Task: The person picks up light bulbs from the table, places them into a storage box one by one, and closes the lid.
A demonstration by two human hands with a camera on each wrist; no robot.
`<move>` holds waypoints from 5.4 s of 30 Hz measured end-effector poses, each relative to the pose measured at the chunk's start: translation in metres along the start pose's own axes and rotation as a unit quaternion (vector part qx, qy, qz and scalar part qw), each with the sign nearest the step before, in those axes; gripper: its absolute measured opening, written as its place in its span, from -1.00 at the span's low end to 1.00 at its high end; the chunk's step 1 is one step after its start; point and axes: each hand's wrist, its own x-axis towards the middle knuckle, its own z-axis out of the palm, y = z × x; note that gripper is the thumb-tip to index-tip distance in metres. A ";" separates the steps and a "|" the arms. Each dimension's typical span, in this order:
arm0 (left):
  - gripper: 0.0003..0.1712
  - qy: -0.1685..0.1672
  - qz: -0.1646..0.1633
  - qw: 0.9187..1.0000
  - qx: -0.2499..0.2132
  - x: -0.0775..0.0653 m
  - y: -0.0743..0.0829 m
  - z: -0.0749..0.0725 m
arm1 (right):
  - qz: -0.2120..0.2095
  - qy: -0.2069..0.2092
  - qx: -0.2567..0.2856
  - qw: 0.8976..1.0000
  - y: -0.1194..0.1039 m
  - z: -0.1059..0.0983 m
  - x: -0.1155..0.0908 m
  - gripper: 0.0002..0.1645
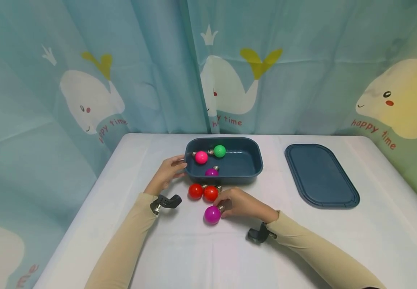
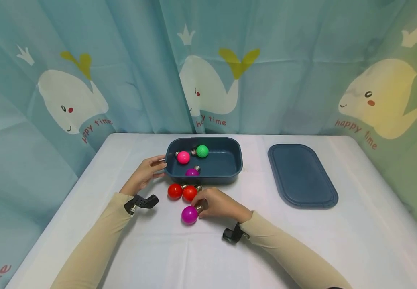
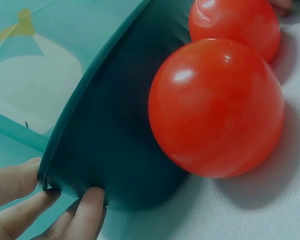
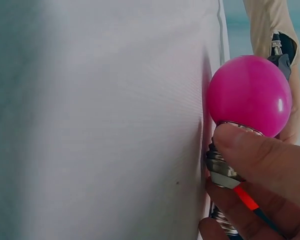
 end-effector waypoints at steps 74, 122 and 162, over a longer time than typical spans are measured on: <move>-0.45 0.010 -0.001 1.000 0.028 -0.002 0.000 0.000 | 0.076 0.043 0.024 0.996 0.031 -0.190 0.028 -0.65; -0.45 0.008 0.000 1.000 0.016 0.000 -0.003 0.001 | 0.147 -0.082 0.090 0.982 0.103 -0.119 0.088 -0.67; -0.41 -0.010 -0.047 0.998 -0.032 0.002 0.003 -0.006 | 0.084 0.044 0.191 0.977 0.060 -0.130 0.036 -0.42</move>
